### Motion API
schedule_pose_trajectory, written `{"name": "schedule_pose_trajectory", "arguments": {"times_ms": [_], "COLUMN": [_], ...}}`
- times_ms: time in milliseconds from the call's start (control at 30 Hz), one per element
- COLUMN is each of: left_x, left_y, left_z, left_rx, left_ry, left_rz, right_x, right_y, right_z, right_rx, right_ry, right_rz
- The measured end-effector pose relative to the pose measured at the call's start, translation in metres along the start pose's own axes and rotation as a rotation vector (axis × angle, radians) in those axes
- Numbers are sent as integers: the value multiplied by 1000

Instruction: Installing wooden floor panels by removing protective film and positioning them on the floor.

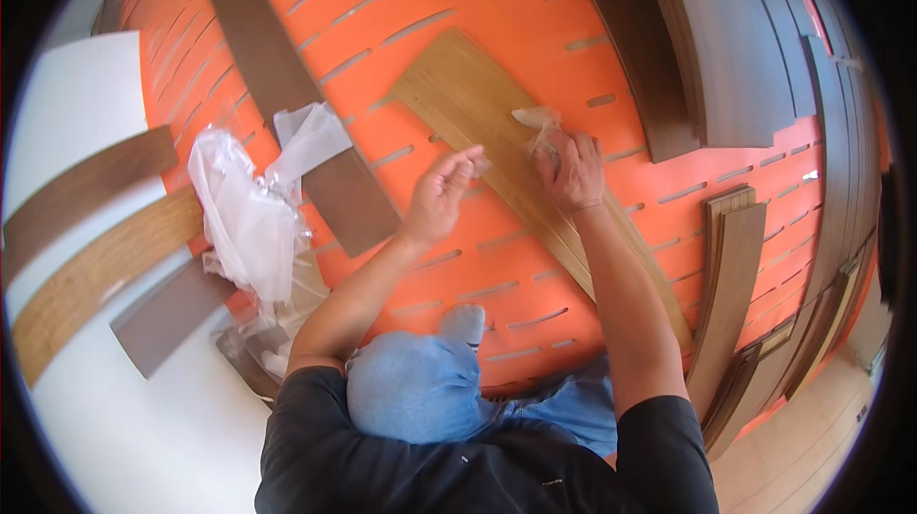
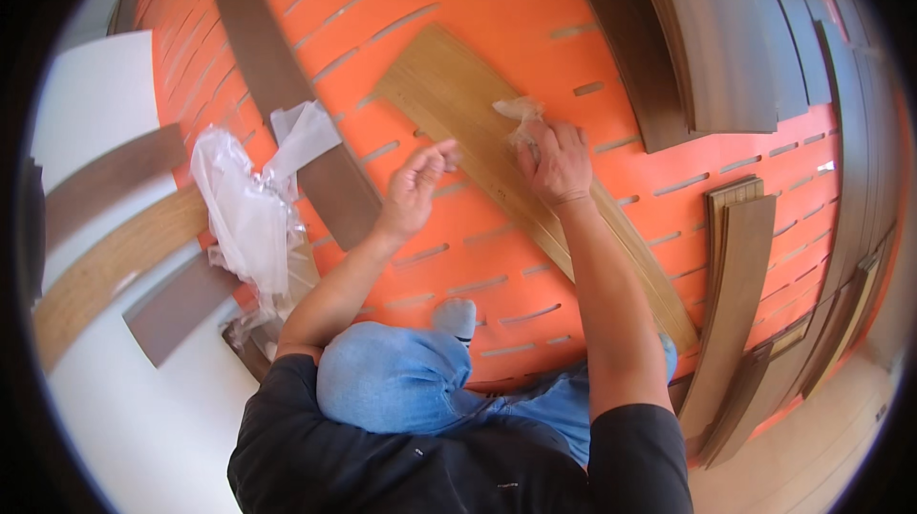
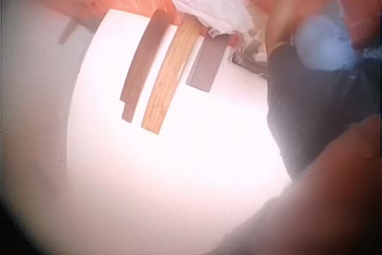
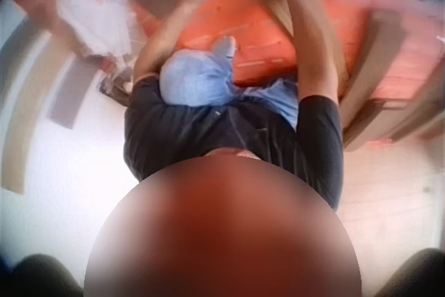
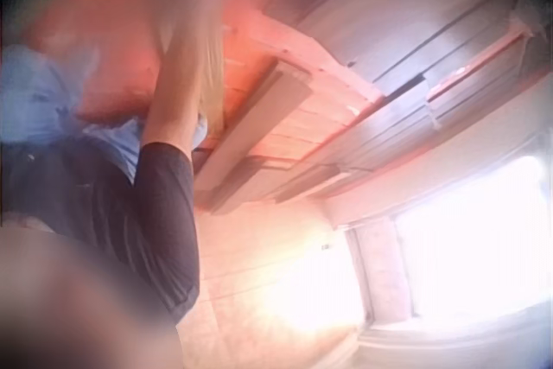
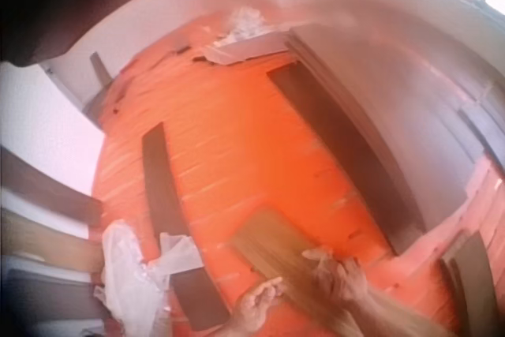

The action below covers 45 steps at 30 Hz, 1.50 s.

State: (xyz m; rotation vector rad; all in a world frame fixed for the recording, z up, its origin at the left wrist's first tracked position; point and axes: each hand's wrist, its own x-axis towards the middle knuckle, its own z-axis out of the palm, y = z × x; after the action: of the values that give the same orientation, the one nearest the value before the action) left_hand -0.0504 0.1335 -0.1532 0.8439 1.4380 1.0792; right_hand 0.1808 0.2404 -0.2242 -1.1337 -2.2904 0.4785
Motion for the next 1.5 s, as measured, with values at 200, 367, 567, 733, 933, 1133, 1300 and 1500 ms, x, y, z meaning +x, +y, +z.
{"name": "schedule_pose_trajectory", "arguments": {"times_ms": [200,367,567,733,933,1133,1300,1500], "left_x": [-66,-85,-132,-153,-175,-188,-175,-168], "left_y": [5,15,38,58,60,49,55,62], "left_z": [-2,43,93,84,73,57,25,16], "left_rx": [90,298,435,618,621,396,266,-69], "left_ry": [5,-109,-199,-186,-232,-180,-145,-143], "left_rz": [99,521,526,636,685,464,450,260], "right_x": [-26,-90,-100,-116,-128,-132,-115,-96], "right_y": [-45,-138,-186,-186,-204,-184,-204,-271], "right_z": [-30,-81,-148,-162,-146,-105,-122,-151], "right_rx": [227,1189,1797,1732,1692,1569,1617,1633], "right_ry": [130,63,-77,-218,-265,-4,-65,-87], "right_rz": [35,868,1072,910,859,932,897,886]}}
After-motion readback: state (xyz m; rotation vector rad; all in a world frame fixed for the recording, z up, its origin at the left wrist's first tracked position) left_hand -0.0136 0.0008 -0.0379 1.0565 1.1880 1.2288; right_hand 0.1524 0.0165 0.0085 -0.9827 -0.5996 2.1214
